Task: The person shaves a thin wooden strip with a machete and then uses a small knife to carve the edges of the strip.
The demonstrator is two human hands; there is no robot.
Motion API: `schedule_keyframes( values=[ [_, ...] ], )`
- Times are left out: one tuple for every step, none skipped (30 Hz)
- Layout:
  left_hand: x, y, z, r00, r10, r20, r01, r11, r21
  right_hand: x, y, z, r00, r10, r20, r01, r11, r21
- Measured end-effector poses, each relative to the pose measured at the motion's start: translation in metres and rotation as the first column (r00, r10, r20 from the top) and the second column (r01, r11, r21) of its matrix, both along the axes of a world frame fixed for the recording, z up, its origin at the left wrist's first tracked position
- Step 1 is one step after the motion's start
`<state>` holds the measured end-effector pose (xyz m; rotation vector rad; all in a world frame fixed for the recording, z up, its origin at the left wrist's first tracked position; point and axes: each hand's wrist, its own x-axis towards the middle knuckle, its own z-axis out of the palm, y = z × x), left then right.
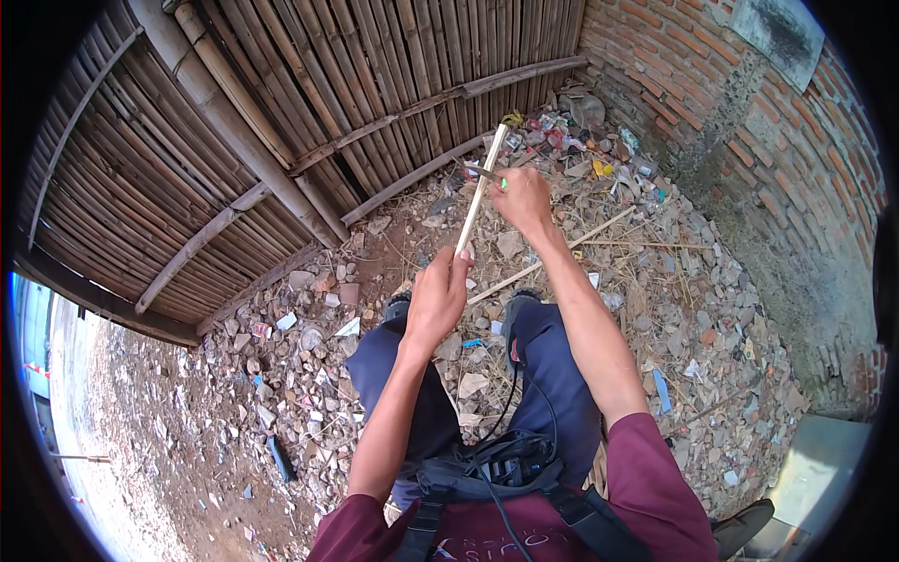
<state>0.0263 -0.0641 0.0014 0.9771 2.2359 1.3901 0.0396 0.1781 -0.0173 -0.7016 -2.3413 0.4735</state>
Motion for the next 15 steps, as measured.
schedule_keyframes(
  values=[
    [-0.003,0.001,-0.004,1.000,0.015,-0.006,-0.015,1.000,0.008,-0.002,-0.004,0.001,0.998,0.021,0.051,-0.021,1.000,0.006],
    [-0.006,0.001,-0.008,0.999,0.031,-0.011,-0.031,0.999,0.017,-0.003,-0.009,0.000,0.999,0.052,-0.003,-0.051,0.997,0.056],
    [-0.009,0.001,-0.011,0.999,0.046,-0.017,-0.046,0.999,0.025,-0.003,-0.013,0.000,0.998,0.067,0.014,-0.067,0.996,0.055],
    [-0.012,0.001,-0.013,0.998,0.051,0.019,-0.052,0.998,0.037,-0.002,-0.017,0.000,0.996,0.081,0.033,-0.083,0.995,0.053],
    [-0.015,0.001,-0.014,0.997,0.056,0.055,-0.058,0.997,0.048,-0.001,-0.022,0.001,0.994,0.095,0.052,-0.098,0.994,0.052],
    [-0.019,0.001,-0.016,0.994,0.060,0.091,-0.065,0.996,0.060,-0.002,-0.027,0.000,0.992,0.116,0.048,-0.119,0.990,0.075],
    [-0.023,0.001,-0.017,0.981,0.032,0.194,-0.051,0.994,0.092,-0.003,-0.031,-0.001,0.991,0.133,0.025,-0.135,0.987,0.089],
    [-0.026,0.000,-0.018,0.956,0.002,0.294,-0.040,0.991,0.127,-0.004,-0.034,-0.002,0.989,0.151,0.002,-0.150,0.983,0.104],
    [-0.029,-0.001,-0.019,0.921,-0.033,0.389,-0.033,0.986,0.161,-0.005,-0.037,-0.003,0.985,0.169,-0.021,-0.166,0.979,0.120],
    [-0.029,-0.002,-0.013,0.872,-0.066,0.485,-0.025,0.984,0.178,-0.004,-0.038,-0.003,0.987,0.160,-0.031,-0.155,0.979,0.132],
    [-0.027,-0.003,-0.004,0.812,-0.099,0.575,-0.018,0.981,0.195,-0.004,-0.039,-0.003,0.988,0.151,-0.042,-0.144,0.979,0.145],
    [-0.027,-0.004,0.001,0.742,-0.133,0.657,-0.013,0.977,0.213,-0.004,-0.041,-0.003,0.988,0.142,-0.052,-0.132,0.979,0.158],
    [-0.029,-0.006,0.001,0.718,-0.158,0.678,-0.006,0.972,0.233,-0.006,-0.045,0.000,0.989,0.130,-0.065,-0.119,0.982,0.150],
    [-0.032,-0.007,0.000,0.693,-0.183,0.697,0.001,0.967,0.254,-0.007,-0.050,0.002,0.990,0.118,-0.077,-0.106,0.984,0.141],
    [-0.034,-0.009,0.000,0.667,-0.209,0.715,0.007,0.961,0.275,-0.009,-0.054,0.005,0.990,0.105,-0.089,-0.093,0.987,0.132]
  ],
)
